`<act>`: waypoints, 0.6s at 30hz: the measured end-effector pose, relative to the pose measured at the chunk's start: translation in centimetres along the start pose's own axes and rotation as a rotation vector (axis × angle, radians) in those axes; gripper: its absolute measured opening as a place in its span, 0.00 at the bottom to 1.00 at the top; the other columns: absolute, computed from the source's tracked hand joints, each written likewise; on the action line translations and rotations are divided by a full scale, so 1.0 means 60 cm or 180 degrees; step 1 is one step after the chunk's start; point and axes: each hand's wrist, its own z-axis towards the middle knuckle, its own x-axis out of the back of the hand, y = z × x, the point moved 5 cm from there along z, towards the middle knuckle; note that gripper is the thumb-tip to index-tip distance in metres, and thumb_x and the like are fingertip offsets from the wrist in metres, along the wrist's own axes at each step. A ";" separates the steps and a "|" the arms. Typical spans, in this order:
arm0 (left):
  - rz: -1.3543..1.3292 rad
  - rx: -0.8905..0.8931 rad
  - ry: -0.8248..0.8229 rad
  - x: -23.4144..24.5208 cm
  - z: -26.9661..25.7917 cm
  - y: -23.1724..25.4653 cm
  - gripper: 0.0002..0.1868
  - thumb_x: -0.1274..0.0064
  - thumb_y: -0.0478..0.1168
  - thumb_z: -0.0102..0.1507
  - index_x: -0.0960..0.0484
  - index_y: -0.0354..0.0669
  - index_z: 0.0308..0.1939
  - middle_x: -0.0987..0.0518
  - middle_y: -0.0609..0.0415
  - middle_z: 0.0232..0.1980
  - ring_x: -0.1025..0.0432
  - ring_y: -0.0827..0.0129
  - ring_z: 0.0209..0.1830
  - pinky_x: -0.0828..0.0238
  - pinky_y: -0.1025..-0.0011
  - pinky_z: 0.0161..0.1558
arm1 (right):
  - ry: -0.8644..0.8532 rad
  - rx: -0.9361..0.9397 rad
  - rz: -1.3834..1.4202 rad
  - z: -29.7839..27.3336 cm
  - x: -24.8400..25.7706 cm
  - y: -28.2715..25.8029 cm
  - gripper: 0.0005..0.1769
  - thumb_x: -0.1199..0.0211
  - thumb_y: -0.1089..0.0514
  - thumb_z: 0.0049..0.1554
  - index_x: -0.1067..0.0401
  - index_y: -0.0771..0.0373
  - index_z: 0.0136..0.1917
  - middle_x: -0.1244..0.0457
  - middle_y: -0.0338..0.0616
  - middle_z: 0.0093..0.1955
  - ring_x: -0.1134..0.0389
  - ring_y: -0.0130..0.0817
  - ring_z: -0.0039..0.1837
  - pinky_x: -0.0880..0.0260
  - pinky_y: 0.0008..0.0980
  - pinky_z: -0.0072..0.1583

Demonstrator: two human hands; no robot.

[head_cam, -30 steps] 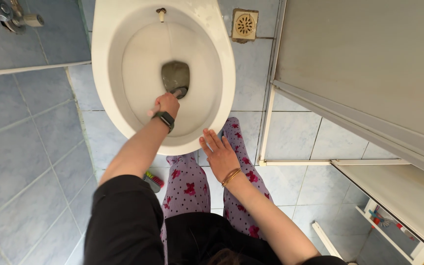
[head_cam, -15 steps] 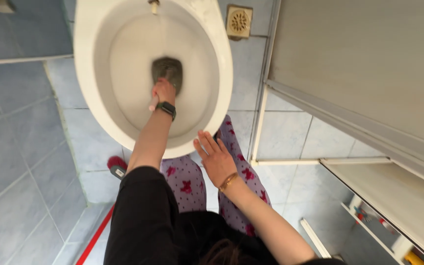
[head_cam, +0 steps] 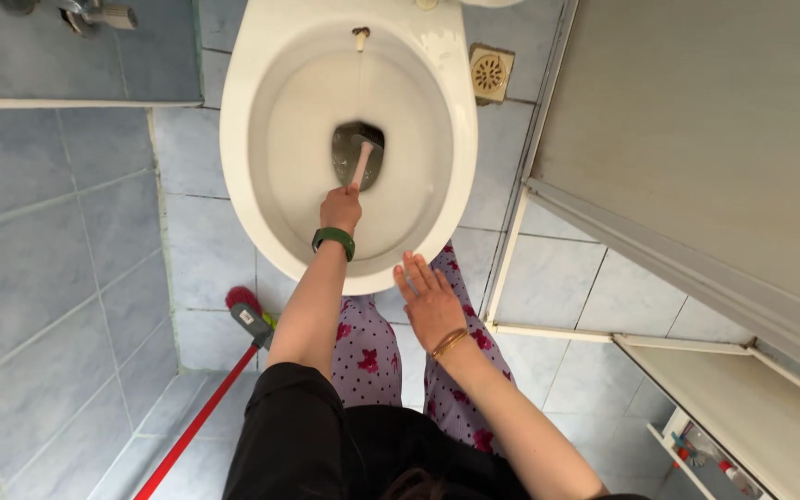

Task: The person is cleaning the toilet bowl with a brush and rinsing it with water from a bucket.

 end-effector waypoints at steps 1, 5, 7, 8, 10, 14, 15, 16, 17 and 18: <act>-0.0008 -0.0033 0.0006 -0.009 0.018 0.006 0.22 0.57 0.55 0.70 0.14 0.44 0.46 0.16 0.42 0.42 0.22 0.49 0.41 0.27 0.54 0.45 | 0.0029 -0.0013 -0.0013 0.003 0.000 0.001 0.41 0.42 0.52 0.59 0.53 0.58 0.81 0.65 0.49 0.86 0.62 0.41 0.84 0.54 0.44 0.77; -0.0037 0.0321 -0.0135 -0.060 0.097 -0.004 0.25 0.58 0.56 0.71 0.15 0.40 0.44 0.15 0.42 0.41 0.20 0.52 0.36 0.25 0.57 0.41 | 0.0133 0.0013 0.0099 0.005 -0.005 0.005 0.40 0.42 0.53 0.59 0.52 0.57 0.81 0.64 0.48 0.86 0.60 0.41 0.84 0.53 0.44 0.77; 0.0123 0.0228 -0.0115 -0.074 0.129 -0.001 0.26 0.58 0.56 0.73 0.14 0.37 0.43 0.15 0.41 0.40 0.20 0.53 0.36 0.26 0.58 0.41 | 0.0185 0.0006 0.0141 0.001 -0.003 0.004 0.40 0.42 0.54 0.59 0.52 0.57 0.81 0.64 0.48 0.86 0.60 0.41 0.84 0.53 0.44 0.77; -0.0029 0.0461 -0.0127 -0.076 0.139 -0.003 0.26 0.56 0.56 0.72 0.15 0.36 0.42 0.16 0.42 0.38 0.20 0.55 0.34 0.25 0.58 0.39 | 0.0205 0.0008 0.0184 -0.001 0.002 0.002 0.40 0.42 0.54 0.59 0.51 0.57 0.81 0.63 0.48 0.86 0.59 0.42 0.84 0.52 0.44 0.76; -0.0201 0.0646 -0.0139 -0.106 0.197 -0.013 0.26 0.54 0.56 0.70 0.17 0.34 0.42 0.17 0.43 0.36 0.20 0.56 0.32 0.24 0.58 0.38 | 0.0265 -0.0008 0.0196 0.006 0.008 0.004 0.40 0.41 0.55 0.59 0.51 0.58 0.80 0.63 0.48 0.85 0.59 0.42 0.84 0.52 0.44 0.76; -0.0303 0.0591 0.0000 -0.212 0.326 -0.073 0.28 0.54 0.58 0.70 0.15 0.34 0.38 0.16 0.47 0.30 0.23 0.65 0.26 0.30 0.67 0.34 | 0.0328 -0.0010 0.0287 0.011 0.004 0.013 0.40 0.41 0.55 0.58 0.50 0.57 0.80 0.61 0.48 0.85 0.57 0.43 0.83 0.51 0.45 0.76; -0.0296 0.0634 -0.0073 -0.222 0.344 -0.096 0.30 0.55 0.59 0.72 0.13 0.35 0.36 0.16 0.49 0.27 0.25 0.68 0.22 0.34 0.72 0.32 | 0.0348 0.0011 0.0320 0.010 0.005 0.008 0.40 0.40 0.54 0.58 0.50 0.57 0.80 0.61 0.48 0.85 0.57 0.43 0.83 0.50 0.45 0.75; -0.0285 0.0660 -0.0078 -0.221 0.311 -0.105 0.30 0.55 0.59 0.72 0.13 0.35 0.36 0.16 0.49 0.27 0.25 0.68 0.22 0.34 0.72 0.32 | 0.0324 0.0015 0.0334 0.000 0.001 0.003 0.40 0.40 0.54 0.58 0.50 0.57 0.80 0.61 0.48 0.85 0.57 0.43 0.83 0.50 0.45 0.75; -0.1217 0.0781 -0.0001 -0.213 0.293 -0.098 0.27 0.53 0.56 0.72 0.17 0.33 0.37 0.23 0.50 0.25 0.31 0.67 0.19 0.40 0.67 0.25 | 0.0315 0.0002 0.0296 0.005 0.002 0.004 0.40 0.40 0.54 0.58 0.49 0.57 0.80 0.61 0.48 0.85 0.57 0.43 0.83 0.50 0.45 0.75; -0.2152 0.0885 0.0073 -0.204 0.273 -0.090 0.24 0.50 0.53 0.71 0.21 0.32 0.38 0.29 0.52 0.22 0.38 0.66 0.15 0.45 0.63 0.18 | 0.0307 -0.0012 0.0258 0.008 0.004 0.004 0.40 0.40 0.54 0.57 0.49 0.56 0.80 0.61 0.48 0.85 0.57 0.42 0.83 0.50 0.44 0.75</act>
